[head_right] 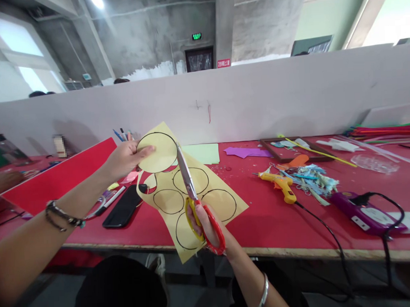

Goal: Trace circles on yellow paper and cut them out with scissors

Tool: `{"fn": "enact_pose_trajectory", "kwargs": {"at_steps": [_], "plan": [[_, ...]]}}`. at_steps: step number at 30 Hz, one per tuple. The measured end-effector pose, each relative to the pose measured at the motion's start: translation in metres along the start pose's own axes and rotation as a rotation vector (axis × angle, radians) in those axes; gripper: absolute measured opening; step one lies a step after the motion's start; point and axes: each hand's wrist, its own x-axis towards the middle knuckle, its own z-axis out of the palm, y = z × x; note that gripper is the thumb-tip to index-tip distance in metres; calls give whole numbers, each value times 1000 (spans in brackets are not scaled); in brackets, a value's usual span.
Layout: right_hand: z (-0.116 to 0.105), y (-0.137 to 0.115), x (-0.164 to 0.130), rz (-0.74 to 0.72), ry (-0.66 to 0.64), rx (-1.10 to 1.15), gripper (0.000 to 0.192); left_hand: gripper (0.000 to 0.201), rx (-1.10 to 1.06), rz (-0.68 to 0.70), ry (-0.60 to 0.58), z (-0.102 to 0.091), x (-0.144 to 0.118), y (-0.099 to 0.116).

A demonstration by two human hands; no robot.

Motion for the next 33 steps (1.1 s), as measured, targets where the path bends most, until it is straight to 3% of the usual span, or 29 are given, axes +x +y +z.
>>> {"fn": "enact_pose_trajectory", "kwargs": {"at_steps": [13, 20, 25, 33], "plan": [[3, -3, 2, -11, 73, -97, 49, 30, 71, -61, -22, -1, 5, -8], [2, -2, 2, 8, 81, -110, 49, 28, -52, -138, -28, -1, 2, 1], [2, -3, 1, 16, 85, -122, 49, 23, -156, -171, 49, 0, 2, 0], [4, -5, 2, 14, 82, -126, 49, 27, -109, -140, 160, 4, 5, -8]]}}
